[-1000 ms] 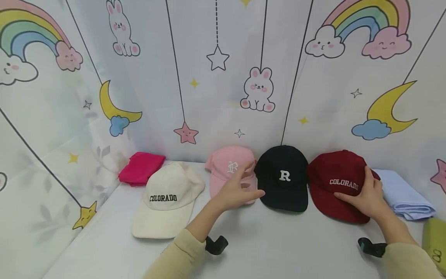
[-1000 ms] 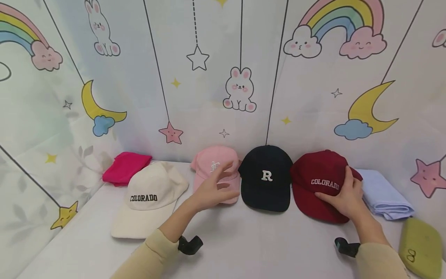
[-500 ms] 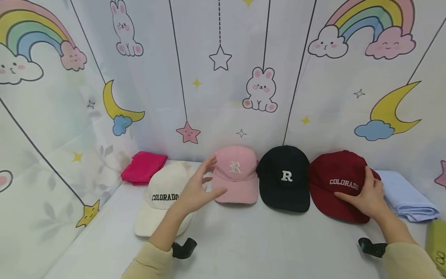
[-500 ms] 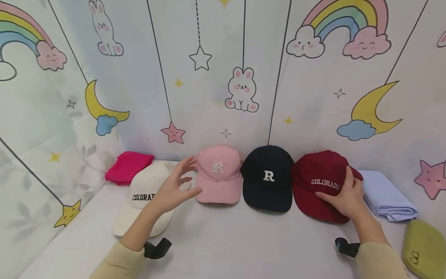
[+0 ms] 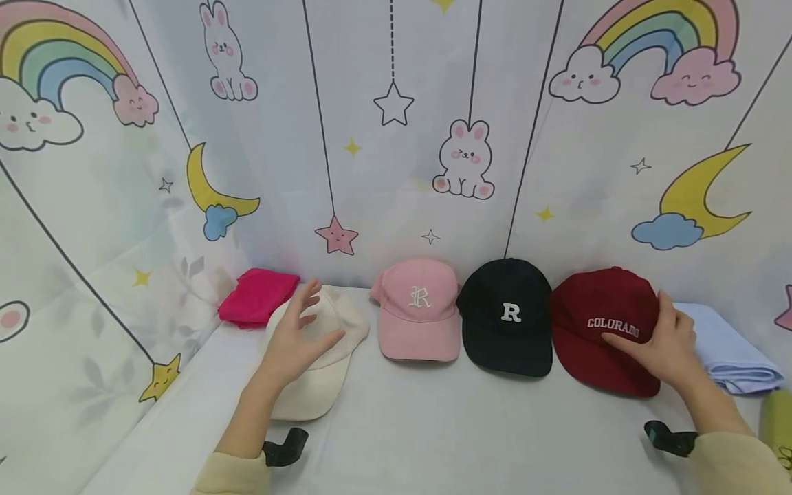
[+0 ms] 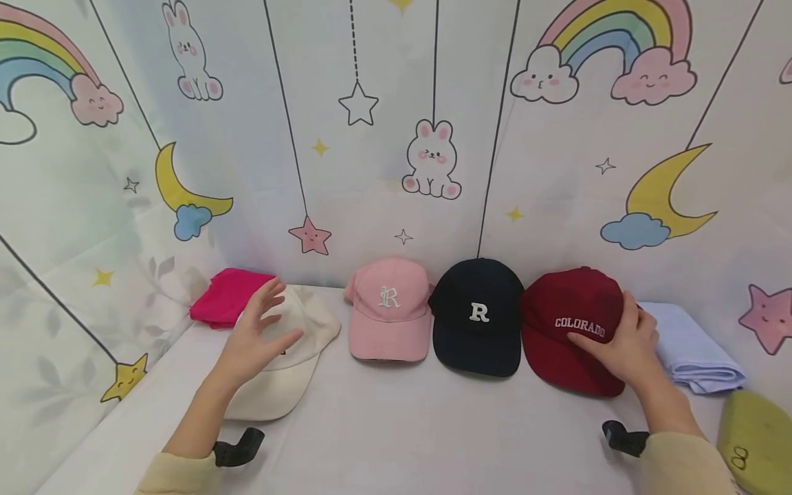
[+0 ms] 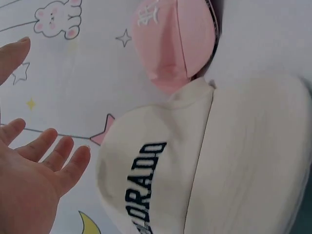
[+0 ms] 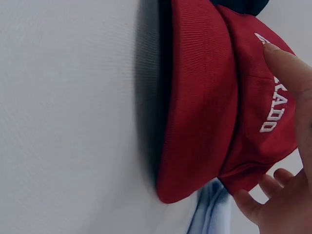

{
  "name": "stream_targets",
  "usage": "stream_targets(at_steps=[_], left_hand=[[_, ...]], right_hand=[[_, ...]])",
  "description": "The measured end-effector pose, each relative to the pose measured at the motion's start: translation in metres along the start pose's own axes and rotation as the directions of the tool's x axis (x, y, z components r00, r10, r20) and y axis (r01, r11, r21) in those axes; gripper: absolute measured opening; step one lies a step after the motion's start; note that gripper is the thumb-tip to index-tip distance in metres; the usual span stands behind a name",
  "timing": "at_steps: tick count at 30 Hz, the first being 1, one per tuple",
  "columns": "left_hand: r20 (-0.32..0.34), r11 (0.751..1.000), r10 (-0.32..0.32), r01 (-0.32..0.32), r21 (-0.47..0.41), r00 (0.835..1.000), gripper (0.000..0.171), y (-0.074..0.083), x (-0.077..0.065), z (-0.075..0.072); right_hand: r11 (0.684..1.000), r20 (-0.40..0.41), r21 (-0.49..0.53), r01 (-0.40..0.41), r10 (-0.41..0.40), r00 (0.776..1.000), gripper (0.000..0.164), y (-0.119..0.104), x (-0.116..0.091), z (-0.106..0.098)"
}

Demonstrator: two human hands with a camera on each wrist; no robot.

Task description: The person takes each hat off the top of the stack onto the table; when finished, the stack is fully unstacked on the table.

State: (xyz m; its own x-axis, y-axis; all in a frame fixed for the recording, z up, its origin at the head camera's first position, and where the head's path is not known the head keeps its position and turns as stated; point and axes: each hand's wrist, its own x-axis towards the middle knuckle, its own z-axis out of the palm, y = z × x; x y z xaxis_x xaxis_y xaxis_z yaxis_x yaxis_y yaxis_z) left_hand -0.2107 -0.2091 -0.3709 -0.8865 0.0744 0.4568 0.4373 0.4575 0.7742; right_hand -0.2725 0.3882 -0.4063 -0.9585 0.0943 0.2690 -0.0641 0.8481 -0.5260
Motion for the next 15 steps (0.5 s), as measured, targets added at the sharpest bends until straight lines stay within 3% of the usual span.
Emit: stream_targets(at_steps=[7,15], left_hand=[[-0.033,0.992,-0.067,0.070,0.105,0.997,0.093,-0.016,-0.007,-0.029],[-0.060,0.975,-0.176,0.182,0.128,0.983,0.098,-0.040,-0.017,-0.051]], right_hand=[[1.000,-0.016,-0.006,-0.004,0.004,1.000,0.121,-0.012,0.003,-0.009],[0.998,-0.042,-0.018,0.059,-0.059,0.997,0.122,-0.053,0.010,-0.014]])
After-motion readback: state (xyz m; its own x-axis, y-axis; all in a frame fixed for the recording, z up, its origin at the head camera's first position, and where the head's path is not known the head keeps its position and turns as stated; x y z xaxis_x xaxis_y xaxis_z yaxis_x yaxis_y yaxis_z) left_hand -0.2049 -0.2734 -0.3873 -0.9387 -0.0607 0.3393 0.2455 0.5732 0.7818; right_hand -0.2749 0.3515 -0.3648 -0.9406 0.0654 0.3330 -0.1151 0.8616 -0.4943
